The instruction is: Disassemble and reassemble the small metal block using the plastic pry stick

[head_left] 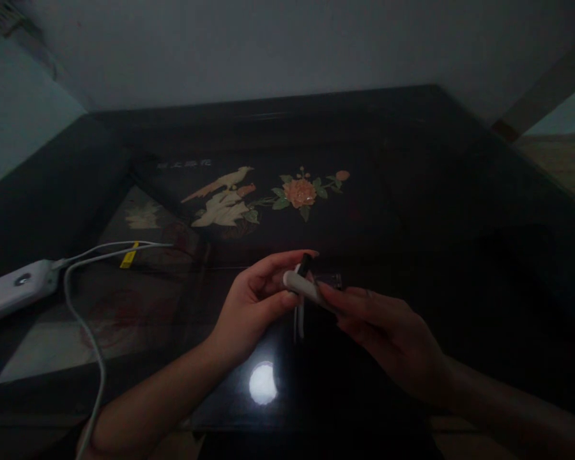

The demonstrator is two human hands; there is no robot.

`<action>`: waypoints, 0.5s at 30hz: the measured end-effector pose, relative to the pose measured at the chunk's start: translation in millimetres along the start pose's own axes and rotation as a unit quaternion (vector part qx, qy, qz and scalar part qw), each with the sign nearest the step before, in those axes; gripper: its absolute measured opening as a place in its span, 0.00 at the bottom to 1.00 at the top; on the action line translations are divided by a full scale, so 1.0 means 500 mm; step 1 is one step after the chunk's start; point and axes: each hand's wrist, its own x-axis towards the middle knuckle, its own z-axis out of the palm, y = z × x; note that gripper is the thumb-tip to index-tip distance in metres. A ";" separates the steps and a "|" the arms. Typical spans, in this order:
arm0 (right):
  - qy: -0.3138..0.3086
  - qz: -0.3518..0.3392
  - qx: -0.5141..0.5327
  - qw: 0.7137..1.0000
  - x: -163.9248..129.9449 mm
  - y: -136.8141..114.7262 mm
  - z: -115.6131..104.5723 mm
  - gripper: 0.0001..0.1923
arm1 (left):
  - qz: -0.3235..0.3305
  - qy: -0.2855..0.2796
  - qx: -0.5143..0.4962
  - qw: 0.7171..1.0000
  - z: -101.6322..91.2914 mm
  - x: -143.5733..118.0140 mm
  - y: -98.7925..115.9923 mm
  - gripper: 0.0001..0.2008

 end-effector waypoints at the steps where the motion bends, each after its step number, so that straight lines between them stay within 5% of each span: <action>1: -0.004 -0.001 0.009 1.000 0.000 0.000 0.001 0.24 | 0.001 0.004 0.003 1.000 0.000 -0.001 0.000 0.18; 15: 0.004 0.046 0.071 0.996 0.001 -0.007 0.006 0.28 | 0.007 0.027 -0.006 1.000 0.002 0.000 -0.014 0.19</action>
